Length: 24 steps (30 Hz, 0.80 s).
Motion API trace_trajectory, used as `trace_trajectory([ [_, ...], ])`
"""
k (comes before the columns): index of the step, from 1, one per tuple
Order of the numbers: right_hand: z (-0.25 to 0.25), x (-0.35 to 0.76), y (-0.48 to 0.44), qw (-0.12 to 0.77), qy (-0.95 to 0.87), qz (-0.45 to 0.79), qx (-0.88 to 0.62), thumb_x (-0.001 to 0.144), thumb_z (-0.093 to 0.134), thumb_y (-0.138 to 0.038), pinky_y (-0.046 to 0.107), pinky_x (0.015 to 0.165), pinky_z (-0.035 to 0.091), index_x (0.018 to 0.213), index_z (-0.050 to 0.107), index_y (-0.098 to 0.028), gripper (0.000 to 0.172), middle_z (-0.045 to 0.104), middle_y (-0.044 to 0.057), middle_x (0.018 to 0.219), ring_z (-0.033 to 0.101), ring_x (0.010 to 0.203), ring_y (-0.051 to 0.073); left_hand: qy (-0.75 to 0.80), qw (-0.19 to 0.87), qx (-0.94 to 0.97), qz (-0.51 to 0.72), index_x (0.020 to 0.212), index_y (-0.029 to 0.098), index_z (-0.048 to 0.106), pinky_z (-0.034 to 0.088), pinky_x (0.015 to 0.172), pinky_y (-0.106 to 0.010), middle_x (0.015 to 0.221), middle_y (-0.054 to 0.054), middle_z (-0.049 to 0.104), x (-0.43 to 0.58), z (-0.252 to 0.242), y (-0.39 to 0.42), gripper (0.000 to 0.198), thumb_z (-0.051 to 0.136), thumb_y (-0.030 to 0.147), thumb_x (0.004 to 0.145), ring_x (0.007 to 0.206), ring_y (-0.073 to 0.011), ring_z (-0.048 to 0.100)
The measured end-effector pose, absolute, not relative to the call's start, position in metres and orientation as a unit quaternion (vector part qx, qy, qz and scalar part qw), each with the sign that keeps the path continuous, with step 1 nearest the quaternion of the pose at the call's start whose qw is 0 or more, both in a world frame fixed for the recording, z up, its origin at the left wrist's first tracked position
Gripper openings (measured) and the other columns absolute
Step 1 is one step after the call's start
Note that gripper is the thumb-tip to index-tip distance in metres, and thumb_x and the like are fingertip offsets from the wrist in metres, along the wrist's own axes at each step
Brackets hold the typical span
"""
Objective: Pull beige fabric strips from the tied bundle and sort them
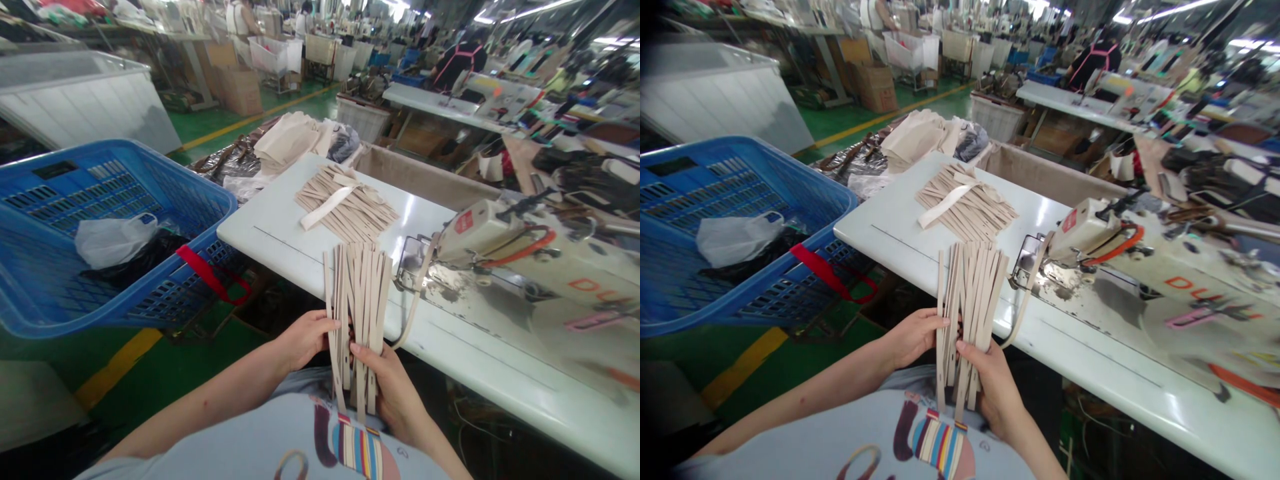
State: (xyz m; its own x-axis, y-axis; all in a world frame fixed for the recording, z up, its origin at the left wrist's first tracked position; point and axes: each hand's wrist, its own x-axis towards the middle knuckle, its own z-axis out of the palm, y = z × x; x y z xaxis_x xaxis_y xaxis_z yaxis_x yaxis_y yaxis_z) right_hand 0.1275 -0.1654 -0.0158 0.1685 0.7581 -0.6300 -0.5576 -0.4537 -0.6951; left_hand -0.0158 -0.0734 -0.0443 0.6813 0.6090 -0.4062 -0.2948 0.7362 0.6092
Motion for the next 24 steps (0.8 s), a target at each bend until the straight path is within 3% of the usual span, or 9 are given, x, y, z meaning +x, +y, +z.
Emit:
trace_trajectory([
  [6,-0.019,0.127,-0.166,0.516,-0.078,0.634,-0.571,0.060,0.091,-0.033,0.039,0.064,0.059,0.107,0.069,-0.016,0.054,0.076,0.008,0.081,0.073,0.070,0.028,0.313,0.871,0.282,0.254,0.099,0.007,0.070,0.056,0.079,-0.041,0.091,-0.014,0.071,-0.013,-0.043,-0.075,0.041,0.085,0.032,0.070,0.081,-0.0250,0.068],
  [14,-0.019,0.131,-0.166,0.519,-0.055,0.648,-0.554,0.063,0.089,-0.031,0.041,0.074,0.059,0.098,0.071,-0.014,0.043,0.077,0.010,0.081,0.074,0.078,0.030,0.301,0.870,0.298,0.251,0.097,0.007,0.071,0.055,0.067,-0.038,0.082,-0.012,0.069,-0.009,-0.048,-0.076,0.039,0.084,0.031,0.070,0.071,-0.0221,0.064],
  [21,-0.018,0.127,-0.166,0.533,-0.071,0.635,-0.555,0.057,0.093,-0.029,0.045,0.079,0.059,0.102,0.071,-0.014,0.052,0.078,0.010,0.084,0.074,0.078,0.031,0.315,0.847,0.330,0.271,0.100,0.006,0.073,0.053,0.087,-0.041,0.099,-0.017,0.073,-0.002,-0.048,-0.079,0.048,0.091,0.028,0.061,0.092,-0.0296,0.068],
  [24,-0.016,0.125,-0.165,0.538,-0.070,0.628,-0.558,0.056,0.094,-0.029,0.044,0.082,0.058,0.101,0.072,-0.015,0.053,0.078,0.010,0.087,0.074,0.083,0.032,0.319,0.845,0.333,0.271,0.098,0.006,0.074,0.053,0.088,-0.041,0.095,-0.017,0.073,-0.002,-0.046,-0.079,0.045,0.088,0.026,0.060,0.093,-0.0303,0.068],
])
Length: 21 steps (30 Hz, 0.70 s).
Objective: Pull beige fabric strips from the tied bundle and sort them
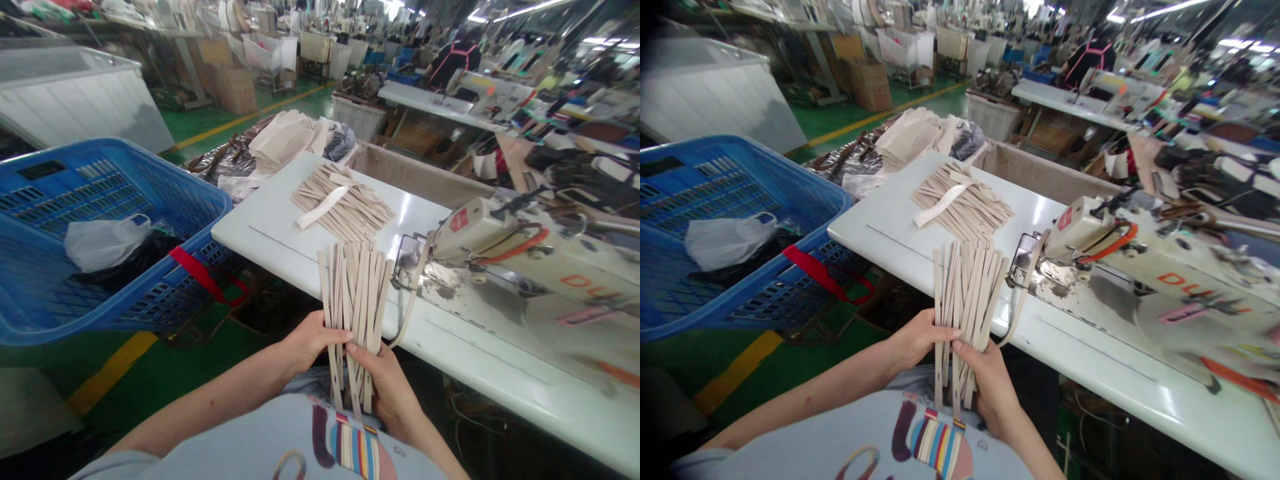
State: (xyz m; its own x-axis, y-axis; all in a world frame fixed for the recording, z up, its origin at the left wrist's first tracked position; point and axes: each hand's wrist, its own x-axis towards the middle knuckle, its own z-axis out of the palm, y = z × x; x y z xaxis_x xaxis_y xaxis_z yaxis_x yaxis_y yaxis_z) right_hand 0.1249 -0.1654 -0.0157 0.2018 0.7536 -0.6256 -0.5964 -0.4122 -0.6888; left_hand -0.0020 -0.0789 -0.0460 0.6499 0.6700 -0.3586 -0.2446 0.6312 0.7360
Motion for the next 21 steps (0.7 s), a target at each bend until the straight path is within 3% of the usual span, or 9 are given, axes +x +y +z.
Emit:
trace_trajectory([
  [4,-0.017,0.126,-0.166,0.549,-0.057,0.630,-0.546,0.062,0.091,-0.029,0.042,0.087,0.057,0.099,0.073,-0.015,0.043,0.078,0.011,0.092,0.074,0.091,0.031,0.344,0.851,0.294,0.265,0.087,0.008,0.072,0.054,0.074,-0.036,0.079,-0.011,0.070,-0.002,-0.045,-0.077,0.029,0.076,0.017,0.060,0.074,-0.0229,0.066],
  [8,-0.021,0.130,-0.168,0.546,-0.039,0.644,-0.534,0.064,0.087,-0.027,0.042,0.083,0.058,0.096,0.074,-0.014,0.037,0.078,0.012,0.090,0.074,0.088,0.031,0.361,0.865,0.238,0.255,0.081,0.011,0.067,0.052,0.062,-0.033,0.067,-0.006,0.064,-0.001,-0.046,-0.074,0.023,0.065,0.015,0.058,0.059,-0.0181,0.059],
  [14,-0.021,0.129,-0.169,0.544,-0.066,0.645,-0.533,0.062,0.089,-0.030,0.042,0.080,0.058,0.091,0.074,-0.013,0.037,0.078,0.013,0.090,0.074,0.083,0.030,0.351,0.857,0.286,0.248,0.082,0.008,0.069,0.037,0.049,-0.022,0.059,-0.001,0.054,0.004,-0.042,-0.076,0.029,0.082,0.026,0.064,0.051,-0.0092,0.046],
  [21,-0.019,0.127,-0.169,0.545,-0.084,0.623,-0.555,0.055,0.095,-0.030,0.045,0.082,0.057,0.100,0.071,-0.015,0.053,0.078,0.010,0.085,0.074,0.081,0.031,0.353,0.829,0.342,0.266,0.089,0.007,0.073,0.034,0.047,-0.020,0.082,-0.010,0.068,0.008,-0.041,-0.079,0.042,0.089,0.033,0.061,0.060,-0.0115,0.053],
])
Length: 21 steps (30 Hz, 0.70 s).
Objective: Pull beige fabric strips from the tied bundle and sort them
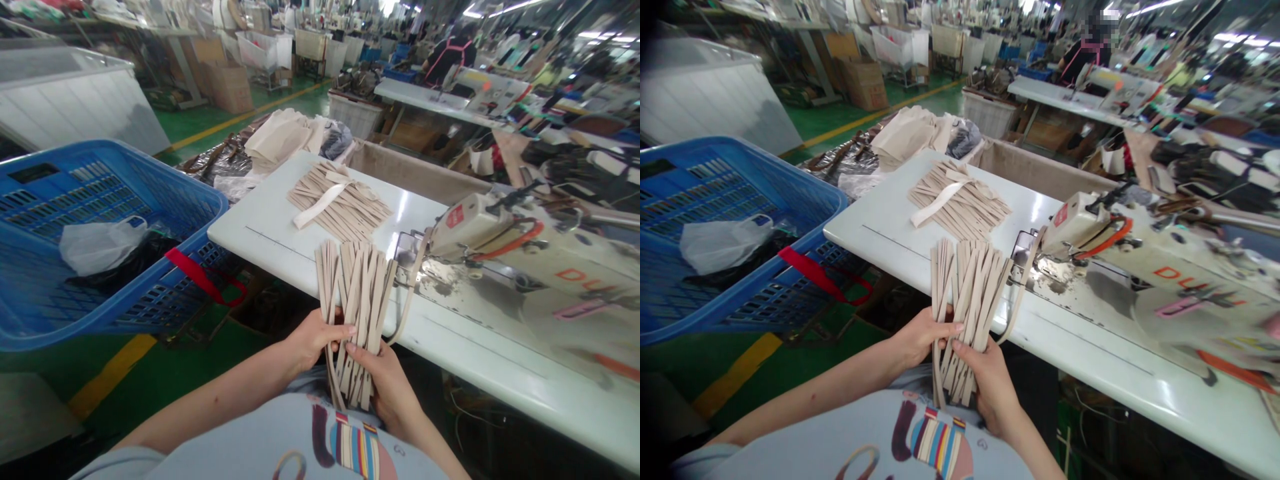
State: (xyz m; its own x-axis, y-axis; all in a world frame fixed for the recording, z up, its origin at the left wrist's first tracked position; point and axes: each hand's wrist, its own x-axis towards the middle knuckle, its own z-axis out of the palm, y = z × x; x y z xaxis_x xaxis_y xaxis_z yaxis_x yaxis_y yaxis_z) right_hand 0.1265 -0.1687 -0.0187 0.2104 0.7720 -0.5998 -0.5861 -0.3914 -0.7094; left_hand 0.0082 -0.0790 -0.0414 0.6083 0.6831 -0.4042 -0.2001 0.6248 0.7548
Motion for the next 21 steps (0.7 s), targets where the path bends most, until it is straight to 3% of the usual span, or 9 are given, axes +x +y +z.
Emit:
trace_trajectory([
  [8,-0.0202,0.1268,-0.1689,0.555,-0.078,0.607,-0.563,0.059,0.093,-0.036,0.045,0.085,0.057,0.103,0.070,-0.016,0.054,0.078,0.010,0.088,0.074,0.085,0.031,0.416,0.801,0.335,0.270,0.088,0.008,0.070,0.039,0.047,-0.023,0.078,-0.010,0.067,0.0119,-0.0486,-0.0803,0.039,0.082,0.033,0.061,0.059,-0.0141,0.055],
  [14,-0.0176,0.1278,-0.1696,0.558,-0.053,0.613,-0.557,0.062,0.090,-0.031,0.042,0.079,0.058,0.101,0.072,-0.016,0.045,0.078,0.011,0.088,0.074,0.083,0.031,0.426,0.822,0.258,0.276,0.075,0.011,0.066,0.049,0.056,-0.028,0.067,-0.006,0.062,0.0118,-0.0461,-0.0795,0.021,0.071,0.023,0.058,0.059,-0.0163,0.058],
  [18,-0.0195,0.1296,-0.1705,0.561,-0.068,0.625,-0.540,0.065,0.087,-0.032,0.041,0.078,0.058,0.096,0.074,-0.014,0.039,0.078,0.012,0.091,0.074,0.083,0.030,0.407,0.839,0.245,0.266,0.074,0.012,0.065,0.045,0.052,-0.026,0.058,-0.002,0.057,0.0118,-0.0424,-0.0787,0.021,0.074,0.023,0.059,0.052,-0.0135,0.052],
  [21,-0.0206,0.1301,-0.1712,0.552,-0.080,0.624,-0.546,0.064,0.088,-0.033,0.042,0.080,0.058,0.093,0.075,-0.013,0.037,0.078,0.012,0.088,0.074,0.081,0.030,0.405,0.826,0.286,0.267,0.079,0.009,0.069,0.041,0.052,-0.024,0.065,-0.005,0.061,0.0123,-0.0413,-0.0791,0.030,0.084,0.027,0.060,0.056,-0.0131,0.053],
])
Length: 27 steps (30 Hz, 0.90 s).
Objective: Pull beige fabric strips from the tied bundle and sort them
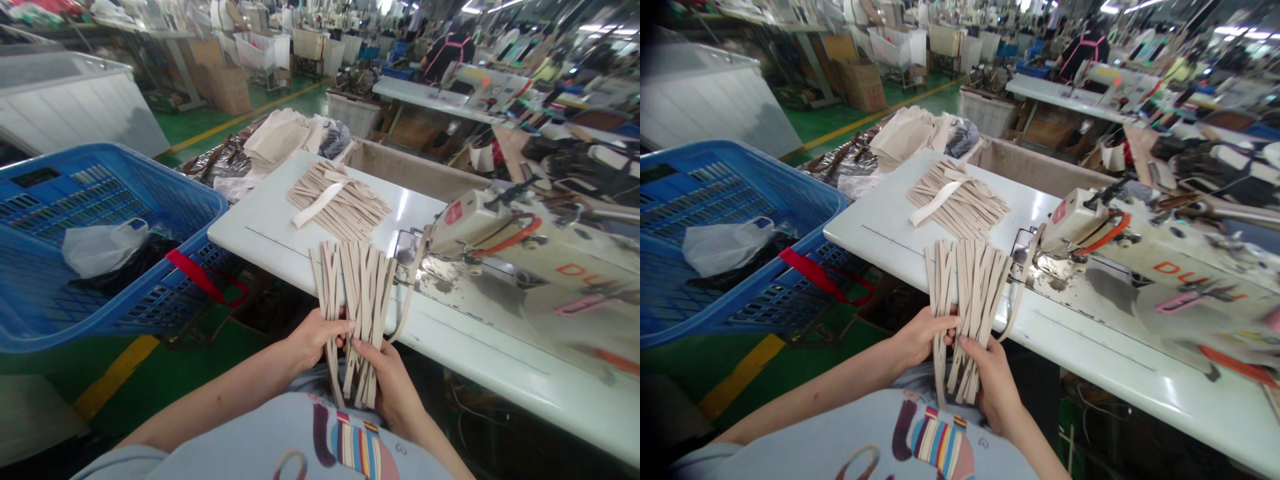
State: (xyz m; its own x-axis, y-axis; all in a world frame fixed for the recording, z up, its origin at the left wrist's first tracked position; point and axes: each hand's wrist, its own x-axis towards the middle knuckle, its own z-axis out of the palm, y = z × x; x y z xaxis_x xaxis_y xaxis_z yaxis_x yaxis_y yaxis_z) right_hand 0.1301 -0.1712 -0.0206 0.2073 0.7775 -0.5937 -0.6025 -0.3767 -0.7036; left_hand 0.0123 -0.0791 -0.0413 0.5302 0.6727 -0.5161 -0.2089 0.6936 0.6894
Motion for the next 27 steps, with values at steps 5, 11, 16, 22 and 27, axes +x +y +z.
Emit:
trace_trajectory([
  [5,-0.0185,0.1300,-0.1722,0.553,-0.077,0.619,-0.553,0.064,0.089,-0.032,0.044,0.082,0.057,0.097,0.074,-0.013,0.041,0.078,0.012,0.090,0.074,0.082,0.031,0.379,0.838,0.290,0.264,0.092,0.006,0.073,0.050,0.069,-0.032,0.088,-0.014,0.071,0.0105,-0.0455,-0.0800,0.050,0.093,0.033,0.055,0.078,-0.0238,0.065],
  [11,-0.0185,0.1313,-0.1731,0.555,-0.049,0.625,-0.547,0.063,0.090,-0.032,0.044,0.082,0.058,0.098,0.074,-0.014,0.043,0.078,0.012,0.092,0.074,0.082,0.030,0.348,0.846,0.295,0.275,0.091,0.007,0.073,0.052,0.079,-0.038,0.086,-0.014,0.072,0.0059,-0.0474,-0.0800,0.049,0.093,0.033,0.055,0.086,-0.0282,0.066],
  [16,-0.0202,0.1320,-0.1735,0.556,-0.057,0.623,-0.547,0.063,0.091,-0.033,0.043,0.081,0.057,0.100,0.073,-0.014,0.046,0.078,0.012,0.091,0.074,0.081,0.030,0.326,0.861,0.286,0.268,0.092,0.007,0.073,0.052,0.084,-0.040,0.088,-0.014,0.073,0.0033,-0.0450,-0.0788,0.042,0.089,0.026,0.058,0.088,-0.0284,0.067],
  [22,-0.0168,0.1290,-0.1719,0.568,-0.078,0.613,-0.544,0.059,0.094,-0.032,0.043,0.085,0.056,0.103,0.072,-0.015,0.053,0.078,0.010,0.088,0.073,0.087,0.030,0.370,0.868,0.212,0.255,0.080,0.007,0.071,0.054,0.070,-0.033,0.074,-0.011,0.070,0.0056,-0.0456,-0.0761,0.028,0.069,0.013,0.053,0.067,-0.0209,0.064],
  [27,-0.0156,0.1284,-0.1707,0.567,-0.097,0.607,-0.548,0.058,0.094,-0.034,0.045,0.087,0.056,0.094,0.074,-0.014,0.046,0.077,0.010,0.085,0.073,0.091,0.032,0.382,0.869,0.211,0.232,0.067,0.007,0.067,0.048,0.054,-0.024,0.059,-0.007,0.061,0.0056,-0.0450,-0.0752,0.015,0.064,0.010,0.052,0.052,-0.0130,0.055],
])
